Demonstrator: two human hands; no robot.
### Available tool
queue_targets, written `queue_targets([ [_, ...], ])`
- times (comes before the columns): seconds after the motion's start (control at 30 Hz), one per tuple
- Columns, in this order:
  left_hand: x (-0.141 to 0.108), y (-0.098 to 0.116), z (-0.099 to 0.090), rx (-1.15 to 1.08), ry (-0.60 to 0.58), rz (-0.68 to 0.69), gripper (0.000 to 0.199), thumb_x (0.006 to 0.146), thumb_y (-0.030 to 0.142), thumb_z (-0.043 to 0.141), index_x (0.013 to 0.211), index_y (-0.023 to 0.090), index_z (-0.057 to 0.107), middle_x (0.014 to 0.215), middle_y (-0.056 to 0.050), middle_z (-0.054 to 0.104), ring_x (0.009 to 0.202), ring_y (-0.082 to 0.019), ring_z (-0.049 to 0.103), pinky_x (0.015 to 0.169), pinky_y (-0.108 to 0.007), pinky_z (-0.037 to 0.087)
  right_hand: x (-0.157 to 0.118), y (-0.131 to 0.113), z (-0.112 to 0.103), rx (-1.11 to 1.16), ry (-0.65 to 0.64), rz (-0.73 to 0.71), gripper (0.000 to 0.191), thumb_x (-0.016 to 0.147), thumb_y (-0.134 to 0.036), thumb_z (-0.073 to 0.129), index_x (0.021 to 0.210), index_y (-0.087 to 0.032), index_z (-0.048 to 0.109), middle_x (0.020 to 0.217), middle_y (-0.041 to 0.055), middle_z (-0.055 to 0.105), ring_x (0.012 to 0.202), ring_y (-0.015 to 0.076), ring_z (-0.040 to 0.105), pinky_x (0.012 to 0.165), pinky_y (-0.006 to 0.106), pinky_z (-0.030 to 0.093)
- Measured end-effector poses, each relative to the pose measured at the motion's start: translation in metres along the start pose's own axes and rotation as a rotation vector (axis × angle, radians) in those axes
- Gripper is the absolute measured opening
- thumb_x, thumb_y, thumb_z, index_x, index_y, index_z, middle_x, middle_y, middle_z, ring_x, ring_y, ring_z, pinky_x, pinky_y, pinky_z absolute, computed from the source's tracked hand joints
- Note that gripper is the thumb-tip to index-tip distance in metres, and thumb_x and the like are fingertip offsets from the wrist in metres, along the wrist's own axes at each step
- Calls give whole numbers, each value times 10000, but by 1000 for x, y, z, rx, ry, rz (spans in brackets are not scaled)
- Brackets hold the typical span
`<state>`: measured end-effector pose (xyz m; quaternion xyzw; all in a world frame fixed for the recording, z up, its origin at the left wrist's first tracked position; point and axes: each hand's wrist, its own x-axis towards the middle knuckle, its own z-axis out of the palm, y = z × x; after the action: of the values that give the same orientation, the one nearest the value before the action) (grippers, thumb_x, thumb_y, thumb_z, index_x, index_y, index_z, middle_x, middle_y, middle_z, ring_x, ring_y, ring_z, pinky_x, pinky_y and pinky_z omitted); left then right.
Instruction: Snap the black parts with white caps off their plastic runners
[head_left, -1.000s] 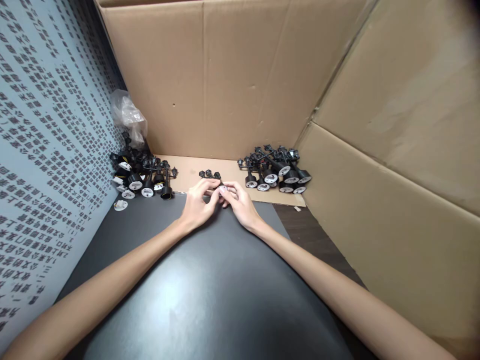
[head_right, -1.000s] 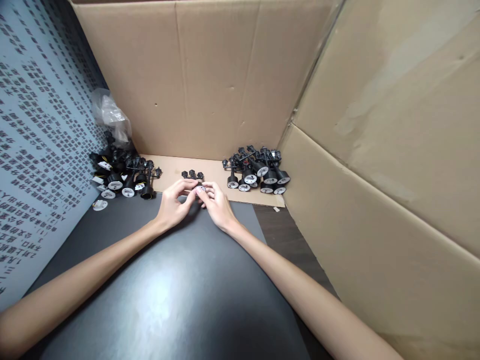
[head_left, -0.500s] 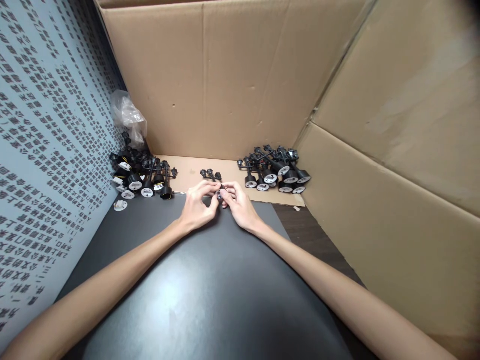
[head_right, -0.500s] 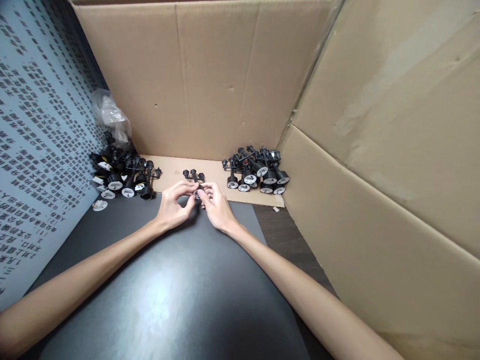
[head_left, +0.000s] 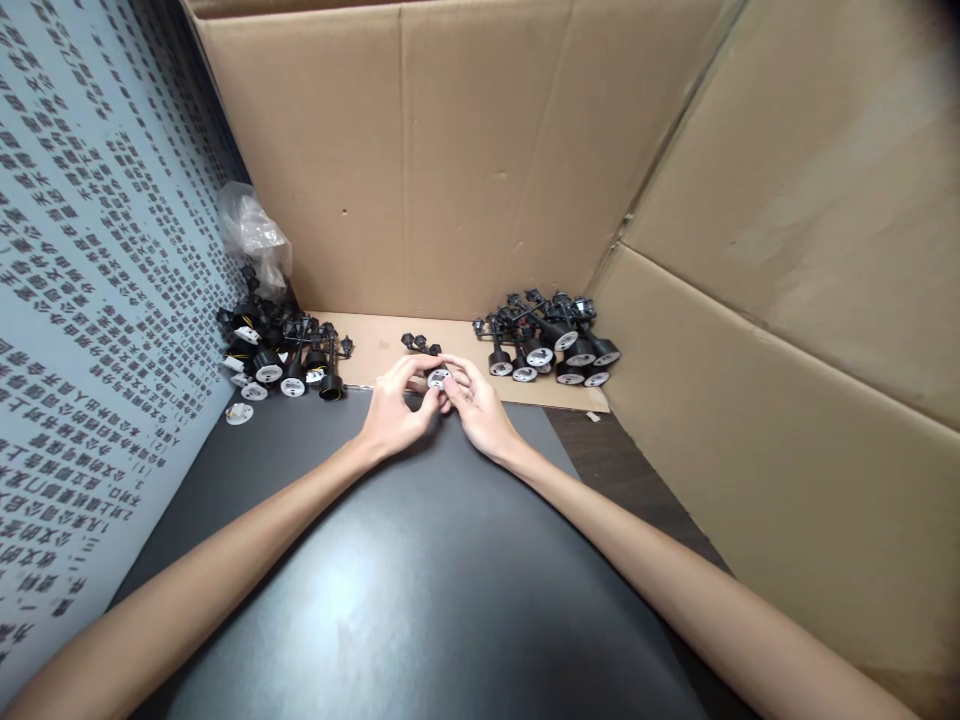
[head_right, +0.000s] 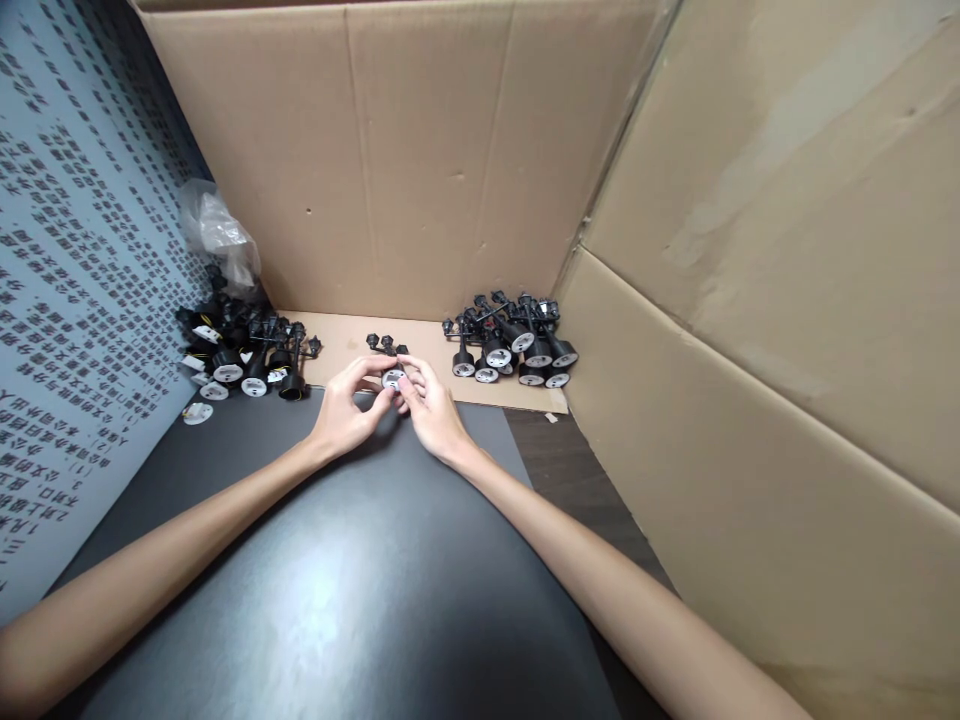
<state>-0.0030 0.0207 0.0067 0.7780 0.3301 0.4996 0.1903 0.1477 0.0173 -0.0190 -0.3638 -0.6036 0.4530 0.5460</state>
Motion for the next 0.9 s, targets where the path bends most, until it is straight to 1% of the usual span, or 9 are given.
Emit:
queue_targets([
  [0.1, 0, -2, 0, 4, 2, 10, 294, 834, 129, 558, 1114, 193, 623, 1144, -71, 666, 845, -142, 685, 769, -295, 608, 0, 2, 1, -4, 4, 4, 482, 888, -566, 555, 1235, -235, 501, 962, 61, 640, 748, 163, 590, 705, 329, 523],
  [0.2, -1, -5, 1, 6, 22, 6, 299, 831, 118, 548, 1107, 192, 639, 1134, -71, 681, 899, -159, 693, 789, -304, 614, 1, 4, 1, -15, 18, 11, 484, 887, -555, 552, 1223, -208, 533, 968, 73, 643, 741, 161, 590, 692, 322, 523],
  [0.33, -2, -6, 2, 31, 44, 14, 295, 814, 132, 584, 1093, 173, 670, 1102, -81, 705, 873, -162, 708, 809, -312, 617, 0, 7, -2, -90, 42, 16, 466, 901, -528, 534, 1204, -174, 559, 1003, 96, 661, 716, 155, 592, 682, 330, 520],
  [0.47, -3, -7, 2, 48, 67, 36, 274, 786, 149, 624, 1046, 153, 711, 1078, -95, 717, 820, -160, 717, 775, -303, 626, -1, 7, -5, -172, 23, 15, 424, 924, -489, 504, 1188, -164, 572, 912, 75, 672, 701, 157, 595, 695, 337, 516],
  [0.6, -3, -9, 3, 20, 70, 1, 268, 779, 159, 632, 1033, 156, 717, 1059, -91, 722, 785, -159, 721, 757, -303, 632, 0, 7, -4, -168, 19, 20, 402, 934, -450, 488, 1202, -161, 567, 881, 63, 660, 706, 158, 597, 706, 335, 519],
  [0.7, -2, -10, 2, 21, 56, -34, 287, 792, 145, 609, 1063, 159, 702, 1072, -87, 719, 851, -173, 722, 804, -316, 624, 1, 8, -2, -176, -8, 12, 396, 947, -390, 459, 1260, -160, 534, 921, 77, 664, 740, 165, 604, 720, 334, 519],
  [0.8, -1, -9, 0, 50, 42, -44, 294, 820, 140, 575, 1088, 171, 692, 1114, -79, 711, 949, -186, 708, 868, -338, 603, 2, 11, -1, -166, -26, 10, 415, 932, -339, 484, 1312, -173, 499, 983, 88, 671, 781, 168, 619, 744, 334, 524],
  [0.9, -1, -8, -1, 65, 21, -50, 272, 853, 184, 579, 1101, 177, 689, 1144, -79, 706, 997, -194, 695, 888, -346, 592, 2, 14, 0, -141, -16, 27, 423, 920, -318, 508, 1320, -180, 492, 988, 89, 675, 809, 172, 635, 763, 335, 531],
])
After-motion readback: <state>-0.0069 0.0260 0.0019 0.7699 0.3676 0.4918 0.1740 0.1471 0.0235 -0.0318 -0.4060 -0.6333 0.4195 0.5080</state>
